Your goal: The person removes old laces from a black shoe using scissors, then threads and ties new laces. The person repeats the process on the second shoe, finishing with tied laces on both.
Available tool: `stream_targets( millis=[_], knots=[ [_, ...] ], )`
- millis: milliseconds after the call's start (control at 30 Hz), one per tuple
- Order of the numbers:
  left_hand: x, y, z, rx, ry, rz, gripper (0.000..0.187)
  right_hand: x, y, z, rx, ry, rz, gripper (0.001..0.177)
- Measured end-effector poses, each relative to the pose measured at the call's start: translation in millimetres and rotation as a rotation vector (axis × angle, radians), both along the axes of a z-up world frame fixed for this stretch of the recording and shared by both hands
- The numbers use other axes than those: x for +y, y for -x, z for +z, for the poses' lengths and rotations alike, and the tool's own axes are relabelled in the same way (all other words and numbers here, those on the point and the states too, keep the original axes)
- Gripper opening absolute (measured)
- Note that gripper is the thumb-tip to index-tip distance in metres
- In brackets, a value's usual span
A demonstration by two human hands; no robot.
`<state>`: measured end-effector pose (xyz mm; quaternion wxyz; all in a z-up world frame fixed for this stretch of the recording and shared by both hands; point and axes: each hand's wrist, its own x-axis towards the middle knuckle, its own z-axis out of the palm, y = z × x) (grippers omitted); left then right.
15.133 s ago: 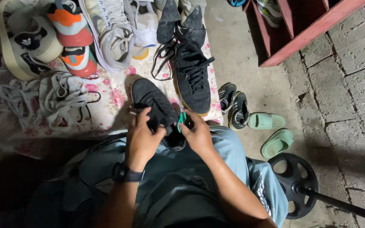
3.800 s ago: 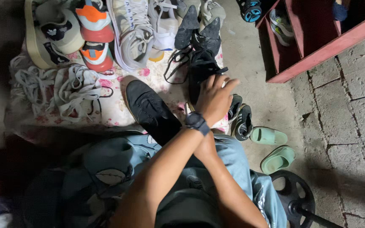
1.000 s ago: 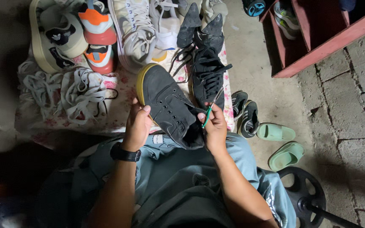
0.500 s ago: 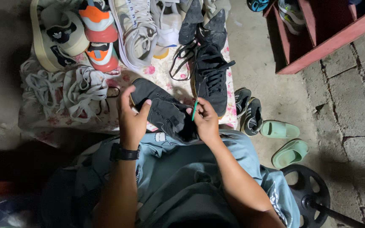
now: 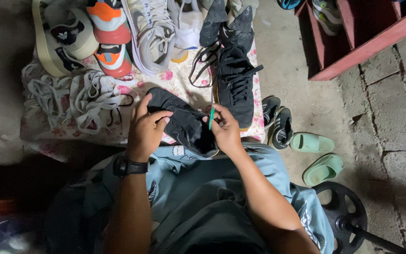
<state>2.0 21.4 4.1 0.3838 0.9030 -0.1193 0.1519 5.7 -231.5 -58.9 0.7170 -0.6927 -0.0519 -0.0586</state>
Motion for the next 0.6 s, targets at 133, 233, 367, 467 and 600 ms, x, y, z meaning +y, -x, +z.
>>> stream_targets(
  millis=[133, 233, 367, 467, 600],
  knots=[
    [3, 2, 5, -0.033, -0.039, 0.048, 0.013, -4, -8, 14, 0.038, 0.102, 0.053, 0.039],
    [5, 6, 6, -0.058, -0.047, 0.091, 0.009, -4, -19, 29, 0.016, 0.117, 0.125, 0.038],
    [8, 5, 3, -0.081, -0.032, 0.121, 0.008, -3, -25, 39, -0.034, 0.266, 0.164, 0.041],
    [14, 2, 0, -0.132, 0.002, 0.159, 0.005, -3, -23, 37, -0.022, 0.257, 0.174, 0.041],
    [21, -1, 0, -0.106, 0.053, 0.173, 0.006, -6, -18, 27, -0.014, 0.172, 0.166, 0.041]
  ],
)
